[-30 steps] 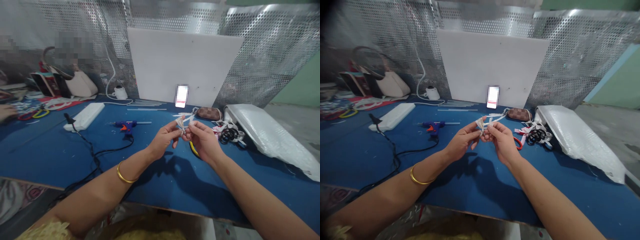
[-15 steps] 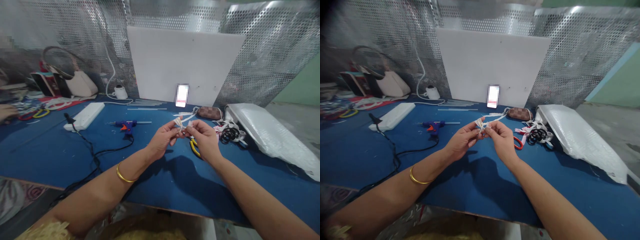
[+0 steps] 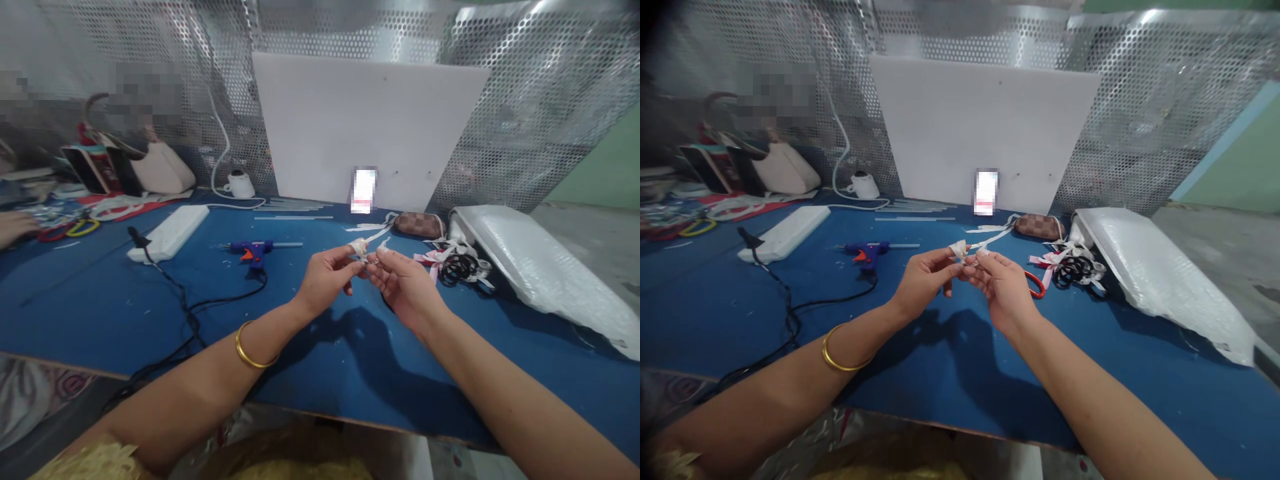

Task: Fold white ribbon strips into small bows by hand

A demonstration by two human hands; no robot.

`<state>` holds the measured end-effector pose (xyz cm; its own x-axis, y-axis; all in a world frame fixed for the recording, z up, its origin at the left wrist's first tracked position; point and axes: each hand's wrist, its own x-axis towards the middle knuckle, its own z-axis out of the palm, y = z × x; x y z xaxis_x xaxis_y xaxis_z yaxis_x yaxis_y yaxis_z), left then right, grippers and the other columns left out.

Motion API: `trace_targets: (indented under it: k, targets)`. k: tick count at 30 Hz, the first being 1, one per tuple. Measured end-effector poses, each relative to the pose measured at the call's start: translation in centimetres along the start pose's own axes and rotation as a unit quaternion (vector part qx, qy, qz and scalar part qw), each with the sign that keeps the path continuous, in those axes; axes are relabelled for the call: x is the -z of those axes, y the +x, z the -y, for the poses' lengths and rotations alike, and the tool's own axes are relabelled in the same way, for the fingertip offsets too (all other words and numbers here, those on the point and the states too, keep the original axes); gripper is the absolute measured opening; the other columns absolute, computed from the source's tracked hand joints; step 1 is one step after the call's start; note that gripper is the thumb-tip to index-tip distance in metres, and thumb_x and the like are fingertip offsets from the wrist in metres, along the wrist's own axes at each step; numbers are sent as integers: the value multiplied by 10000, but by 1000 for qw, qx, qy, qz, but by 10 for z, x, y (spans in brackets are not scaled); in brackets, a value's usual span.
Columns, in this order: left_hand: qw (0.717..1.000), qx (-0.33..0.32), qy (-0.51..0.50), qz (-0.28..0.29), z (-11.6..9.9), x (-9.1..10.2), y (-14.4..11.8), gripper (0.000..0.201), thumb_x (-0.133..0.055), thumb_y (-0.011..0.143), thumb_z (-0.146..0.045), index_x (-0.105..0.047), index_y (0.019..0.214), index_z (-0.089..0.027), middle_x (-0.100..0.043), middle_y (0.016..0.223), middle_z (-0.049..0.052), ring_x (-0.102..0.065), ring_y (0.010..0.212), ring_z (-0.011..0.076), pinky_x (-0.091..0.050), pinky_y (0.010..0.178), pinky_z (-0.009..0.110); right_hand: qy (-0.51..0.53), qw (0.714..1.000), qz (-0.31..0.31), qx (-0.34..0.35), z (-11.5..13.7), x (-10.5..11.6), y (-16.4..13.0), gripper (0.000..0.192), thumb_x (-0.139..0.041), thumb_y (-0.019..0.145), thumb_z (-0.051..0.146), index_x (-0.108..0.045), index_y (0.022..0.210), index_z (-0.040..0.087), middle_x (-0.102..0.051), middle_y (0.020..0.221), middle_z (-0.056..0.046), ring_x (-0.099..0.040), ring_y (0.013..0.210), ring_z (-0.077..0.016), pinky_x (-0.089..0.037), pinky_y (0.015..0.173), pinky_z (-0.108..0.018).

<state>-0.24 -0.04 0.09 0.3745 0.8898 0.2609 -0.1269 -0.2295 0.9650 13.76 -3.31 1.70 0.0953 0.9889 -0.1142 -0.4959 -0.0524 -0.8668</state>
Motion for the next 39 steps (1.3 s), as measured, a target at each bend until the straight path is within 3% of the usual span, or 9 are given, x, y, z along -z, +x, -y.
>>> trace_targets:
  k: [5, 12, 16, 22, 30, 34, 39]
  targets:
    - [999, 21, -26, 25, -2, 0, 2, 454, -607, 765, -329, -568, 1185, -160, -624, 696, 18, -553, 531, 110, -450, 397, 195, -11, 999, 36, 14, -4, 1, 2, 156, -704, 701, 291, -619, 701, 161, -664, 754, -22, -616, 628, -110, -496, 647, -250]
    - [998, 40, -51, 18, -5, -1, 3, 430, -561, 792, -352, -575, 1161, -130, -651, 683, 33, -539, 455, 97, -426, 387, 196, -82, 992, 1, 100, -5, 4, 6, 178, -739, 654, 296, -624, 691, 165, -612, 641, 10, -554, 596, -96, -398, 524, -205]
    - [997, 51, -50, 26, -4, 0, 2, 408, -475, 837, -373, -589, 1133, -117, -659, 638, 37, -495, 380, 81, -384, 364, 191, -59, 995, -1, 75, -6, 5, 8, 193, -744, 642, 293, -612, 661, 153, -554, 555, 25, -511, 531, -85, -375, 474, -192]
    - [997, 58, -24, 40, 1, 0, 0, 361, -490, 828, -368, -630, 1043, -115, -642, 563, 26, -415, 333, 56, -278, 322, 167, -15, 999, 4, 40, -8, 5, 8, 186, -749, 628, 237, -592, 610, 139, -529, 525, 32, -456, 454, -52, -389, 454, -178]
    - [995, 76, -36, 49, -1, -1, 0, 373, -529, 808, -382, -619, 1090, -154, -605, 527, -15, -331, 316, 35, -213, 310, 163, 7, 999, -12, 36, -8, 2, 11, 132, -725, 627, 172, -607, 608, 116, -546, 527, 20, -458, 440, -42, -411, 441, -160]
    - [997, 72, -2, 37, -1, -2, -2, 403, -620, 747, -340, -621, 1109, -164, -585, 507, -31, -314, 314, 26, -231, 316, 159, 21, 999, -23, -8, -8, 4, 13, 96, -694, 649, 148, -607, 617, 120, -551, 508, 19, -474, 429, -47, -447, 456, -165]
    - [996, 46, 71, -13, 5, -4, -4, 384, -644, 715, -290, -642, 1079, -166, -566, 489, -28, -471, 395, 79, -343, 350, 159, 9, 998, -32, -54, -6, 4, 9, 68, -679, 666, 162, -629, 661, 116, -598, 557, 2, -522, 442, -55, -461, 453, -160]
